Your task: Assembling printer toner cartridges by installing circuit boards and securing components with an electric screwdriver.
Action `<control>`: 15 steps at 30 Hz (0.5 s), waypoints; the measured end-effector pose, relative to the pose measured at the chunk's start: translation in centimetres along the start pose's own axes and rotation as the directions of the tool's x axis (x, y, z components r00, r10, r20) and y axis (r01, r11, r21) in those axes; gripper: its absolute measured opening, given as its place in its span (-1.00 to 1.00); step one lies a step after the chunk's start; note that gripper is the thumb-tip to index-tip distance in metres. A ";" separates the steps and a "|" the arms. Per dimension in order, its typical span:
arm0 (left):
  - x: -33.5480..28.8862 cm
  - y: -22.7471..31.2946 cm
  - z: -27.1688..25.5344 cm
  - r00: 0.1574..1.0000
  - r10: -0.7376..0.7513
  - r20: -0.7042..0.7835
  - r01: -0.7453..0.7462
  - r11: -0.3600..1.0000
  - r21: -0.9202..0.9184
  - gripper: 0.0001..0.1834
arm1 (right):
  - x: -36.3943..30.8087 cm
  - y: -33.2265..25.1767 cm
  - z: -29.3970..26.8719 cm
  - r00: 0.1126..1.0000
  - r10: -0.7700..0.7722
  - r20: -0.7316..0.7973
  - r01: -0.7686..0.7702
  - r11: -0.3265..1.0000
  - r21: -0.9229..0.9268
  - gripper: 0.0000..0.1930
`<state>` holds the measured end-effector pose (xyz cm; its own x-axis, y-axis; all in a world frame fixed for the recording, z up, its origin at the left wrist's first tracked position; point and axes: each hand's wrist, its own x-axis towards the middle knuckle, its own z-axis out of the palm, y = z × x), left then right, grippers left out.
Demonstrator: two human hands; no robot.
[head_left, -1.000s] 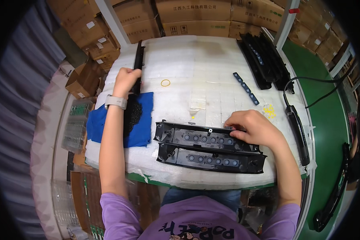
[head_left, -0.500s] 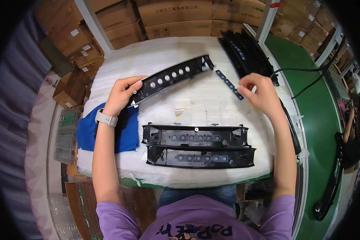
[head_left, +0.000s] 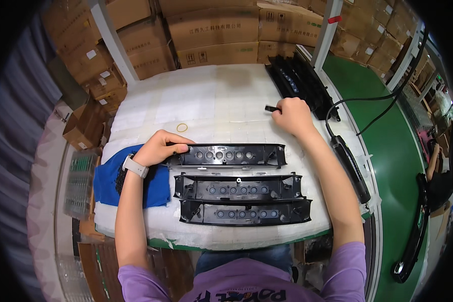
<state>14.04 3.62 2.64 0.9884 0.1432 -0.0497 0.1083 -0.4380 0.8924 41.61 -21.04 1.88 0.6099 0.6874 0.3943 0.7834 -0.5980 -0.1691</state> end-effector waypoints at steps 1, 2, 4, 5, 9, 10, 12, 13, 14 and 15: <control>0.3 0.1 0.4 1.000 -0.008 0.001 0.008 1.000 0.030 -0.74 | 0.2 0.3 -0.6 0.998 0.044 0.035 -0.050 0.982 0.180 -0.82; 0.5 0.2 0.8 1.000 -0.017 0.002 0.017 0.998 0.061 -0.75 | 0.2 0.5 -1.3 0.998 0.046 0.033 -0.051 0.983 0.177 -0.82; 0.8 0.7 1.7 1.000 0.015 -0.014 -0.014 0.998 0.055 -0.77 | 0.1 0.2 -2.8 0.942 0.070 0.328 -0.299 0.618 0.727 -0.82; 0.9 1.4 2.2 0.999 0.038 -0.025 -0.034 0.991 0.132 -0.78 | 0.0 -0.3 -3.5 0.922 0.010 0.387 -0.333 0.527 0.782 -0.84; 1.7 2.3 3.4 0.979 0.200 -0.044 -0.174 0.927 0.333 -0.82 | -0.9 -2.5 -5.6 0.905 -0.152 0.398 -0.292 0.458 0.840 -0.85; 1.7 2.4 3.4 0.939 0.343 -0.010 -0.304 0.846 0.437 -0.84 | -1.0 -3.2 -5.8 0.900 -0.164 0.404 -0.296 0.450 0.842 -0.85; 1.8 2.5 3.7 0.907 0.396 -0.140 -0.279 0.817 0.505 -0.74 | -1.6 -4.5 -6.1 0.885 -0.230 0.405 -0.221 0.559 0.799 -0.81; 2.2 3.5 4.4 0.915 0.352 -0.200 -0.264 0.893 0.365 -0.69 | -2.3 -5.2 -6.4 0.893 -0.270 0.361 -0.147 0.583 0.799 -0.77; 2.3 4.8 5.1 0.921 0.297 -0.253 -0.246 0.945 0.214 -0.64 | -2.8 -6.0 -6.7 0.895 -0.315 0.317 -0.052 0.631 0.774 -0.78; 2.3 5.5 5.8 0.918 0.310 -0.248 -0.285 0.950 0.130 -0.63 | -3.1 -6.6 -6.6 0.882 -0.427 0.199 0.155 0.662 0.733 -0.78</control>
<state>17.51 -3.60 4.82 0.9147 0.2155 0.3419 -0.1653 -0.5724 0.8032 33.74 -21.93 7.69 0.2276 0.9437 0.2401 0.7009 0.0124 -0.7131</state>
